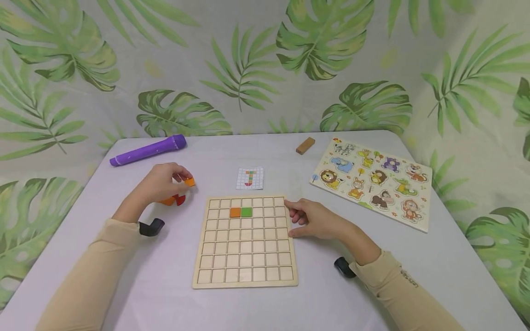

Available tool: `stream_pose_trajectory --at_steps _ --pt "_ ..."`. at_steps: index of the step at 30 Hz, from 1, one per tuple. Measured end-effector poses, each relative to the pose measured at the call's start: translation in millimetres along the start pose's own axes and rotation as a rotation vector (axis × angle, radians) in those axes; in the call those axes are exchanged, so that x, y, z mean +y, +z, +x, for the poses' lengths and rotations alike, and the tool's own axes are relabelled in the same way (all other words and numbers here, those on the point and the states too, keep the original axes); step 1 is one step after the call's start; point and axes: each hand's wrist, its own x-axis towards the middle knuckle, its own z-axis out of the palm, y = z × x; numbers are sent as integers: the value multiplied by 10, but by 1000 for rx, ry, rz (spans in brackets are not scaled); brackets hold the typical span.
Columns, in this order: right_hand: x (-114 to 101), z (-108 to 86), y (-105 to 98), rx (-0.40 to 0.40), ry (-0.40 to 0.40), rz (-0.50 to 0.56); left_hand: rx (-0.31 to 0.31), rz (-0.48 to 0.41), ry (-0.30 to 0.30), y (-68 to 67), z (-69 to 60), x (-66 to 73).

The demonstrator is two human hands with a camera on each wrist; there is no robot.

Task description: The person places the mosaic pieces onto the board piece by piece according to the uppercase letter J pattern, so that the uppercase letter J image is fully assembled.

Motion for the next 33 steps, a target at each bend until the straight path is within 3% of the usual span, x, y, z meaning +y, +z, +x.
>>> stream_pose_trajectory --at_steps 11,16,27,33 --pt "19 4 2 -1 11 5 -22 38 209 247 -12 594" --pt "20 9 4 -2 15 -5 -78 30 252 383 -16 799" --pt "42 26 12 0 13 -12 -126 11 359 682 52 1039" --pt "45 18 9 -2 18 -23 -155 -5 394 767 80 1158"
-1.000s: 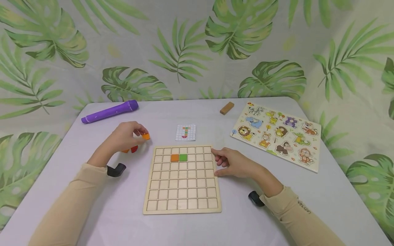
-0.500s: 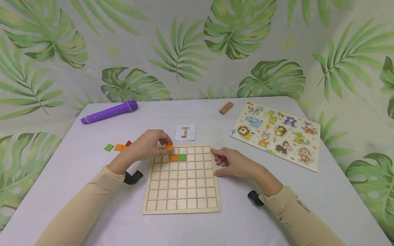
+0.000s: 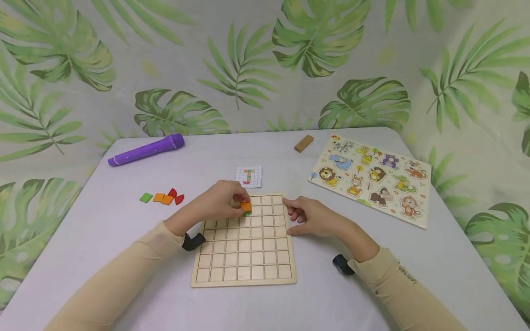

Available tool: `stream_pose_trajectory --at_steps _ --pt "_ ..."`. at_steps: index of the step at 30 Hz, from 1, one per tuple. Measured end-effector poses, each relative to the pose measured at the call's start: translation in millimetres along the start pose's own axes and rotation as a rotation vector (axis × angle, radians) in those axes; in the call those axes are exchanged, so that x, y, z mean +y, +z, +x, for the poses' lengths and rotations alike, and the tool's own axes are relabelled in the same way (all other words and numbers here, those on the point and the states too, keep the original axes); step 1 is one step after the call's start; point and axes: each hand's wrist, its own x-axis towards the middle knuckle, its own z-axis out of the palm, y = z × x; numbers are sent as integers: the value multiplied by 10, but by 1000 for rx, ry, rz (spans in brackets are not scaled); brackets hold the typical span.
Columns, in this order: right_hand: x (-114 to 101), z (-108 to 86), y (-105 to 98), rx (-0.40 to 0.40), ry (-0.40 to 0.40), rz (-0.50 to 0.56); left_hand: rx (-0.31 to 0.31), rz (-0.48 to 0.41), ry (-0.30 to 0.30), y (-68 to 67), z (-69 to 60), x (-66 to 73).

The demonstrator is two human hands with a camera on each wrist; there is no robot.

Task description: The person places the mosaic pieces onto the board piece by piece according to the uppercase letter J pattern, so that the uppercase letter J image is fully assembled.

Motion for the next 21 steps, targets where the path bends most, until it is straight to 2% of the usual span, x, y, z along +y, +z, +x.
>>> stream_pose_trajectory --at_steps 10,17,21 --pt "-11 -11 -10 2 0 -4 -19 27 39 76 108 95" --pt "1 -2 -9 2 -4 -9 -38 50 17 127 139 101" --pt "2 -6 -7 5 -9 -6 -34 52 27 140 147 115"
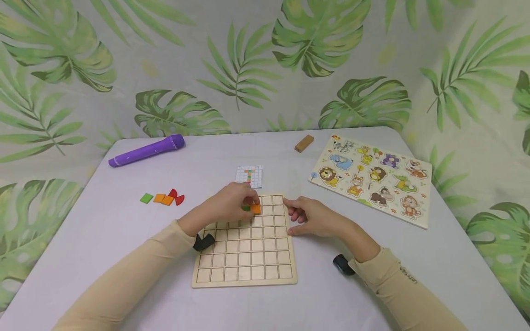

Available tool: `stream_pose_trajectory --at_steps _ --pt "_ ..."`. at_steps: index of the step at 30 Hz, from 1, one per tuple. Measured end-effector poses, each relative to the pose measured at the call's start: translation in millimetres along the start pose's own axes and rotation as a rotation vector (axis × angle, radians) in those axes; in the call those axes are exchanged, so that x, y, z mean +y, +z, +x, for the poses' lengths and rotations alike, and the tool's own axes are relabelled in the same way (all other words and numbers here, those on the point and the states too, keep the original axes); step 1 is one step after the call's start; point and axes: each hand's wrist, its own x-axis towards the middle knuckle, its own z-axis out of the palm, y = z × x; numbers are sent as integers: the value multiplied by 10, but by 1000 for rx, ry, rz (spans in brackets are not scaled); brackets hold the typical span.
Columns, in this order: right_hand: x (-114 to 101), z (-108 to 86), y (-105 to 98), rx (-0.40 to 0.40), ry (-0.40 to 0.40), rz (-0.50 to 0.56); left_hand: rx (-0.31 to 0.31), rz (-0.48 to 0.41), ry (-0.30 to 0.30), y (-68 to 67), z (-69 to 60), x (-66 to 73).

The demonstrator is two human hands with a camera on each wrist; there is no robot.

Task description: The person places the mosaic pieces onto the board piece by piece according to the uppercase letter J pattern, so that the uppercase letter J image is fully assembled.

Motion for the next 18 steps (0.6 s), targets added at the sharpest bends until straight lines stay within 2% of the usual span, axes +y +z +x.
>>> stream_pose_trajectory --at_steps 18 --pt "-7 -7 -2 -3 -12 8 -6 9 33 14 20 2"
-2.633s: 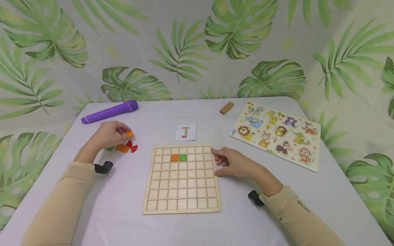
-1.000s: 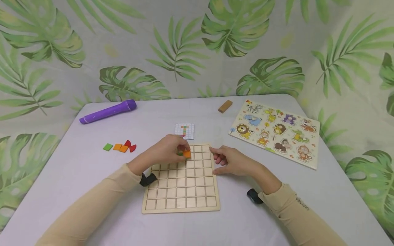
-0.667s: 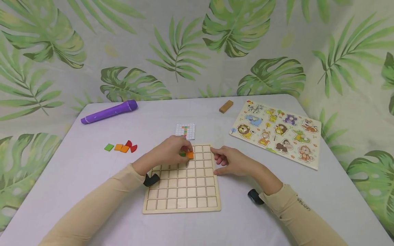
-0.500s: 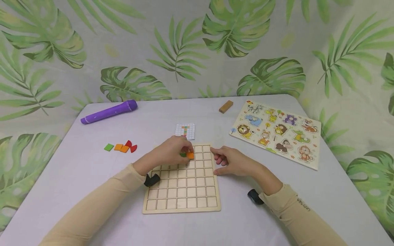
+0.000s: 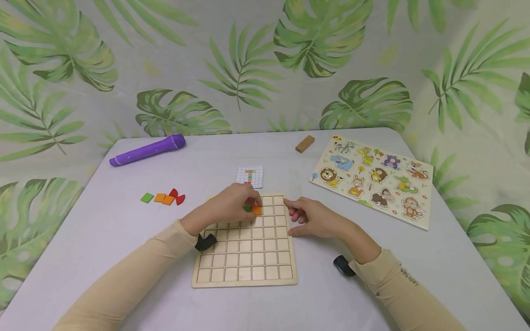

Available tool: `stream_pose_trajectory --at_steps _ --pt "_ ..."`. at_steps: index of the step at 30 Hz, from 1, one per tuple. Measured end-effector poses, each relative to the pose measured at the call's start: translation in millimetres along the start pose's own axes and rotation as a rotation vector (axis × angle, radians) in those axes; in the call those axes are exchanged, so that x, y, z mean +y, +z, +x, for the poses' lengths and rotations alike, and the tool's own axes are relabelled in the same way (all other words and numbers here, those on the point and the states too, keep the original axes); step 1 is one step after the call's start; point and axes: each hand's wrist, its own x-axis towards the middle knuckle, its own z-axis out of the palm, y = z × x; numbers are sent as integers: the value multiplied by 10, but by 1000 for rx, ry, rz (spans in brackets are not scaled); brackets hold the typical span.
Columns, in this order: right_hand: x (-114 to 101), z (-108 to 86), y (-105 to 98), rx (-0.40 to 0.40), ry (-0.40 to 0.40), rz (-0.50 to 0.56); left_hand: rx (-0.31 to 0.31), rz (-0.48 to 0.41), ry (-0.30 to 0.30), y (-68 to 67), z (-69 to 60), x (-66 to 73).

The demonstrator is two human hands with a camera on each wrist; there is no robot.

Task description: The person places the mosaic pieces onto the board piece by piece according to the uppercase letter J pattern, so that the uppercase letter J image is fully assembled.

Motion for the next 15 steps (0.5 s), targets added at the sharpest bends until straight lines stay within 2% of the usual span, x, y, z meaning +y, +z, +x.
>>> stream_pose_trajectory --at_steps 15 --pt "-16 -10 -5 4 -7 2 -14 8 -6 6 25 17"
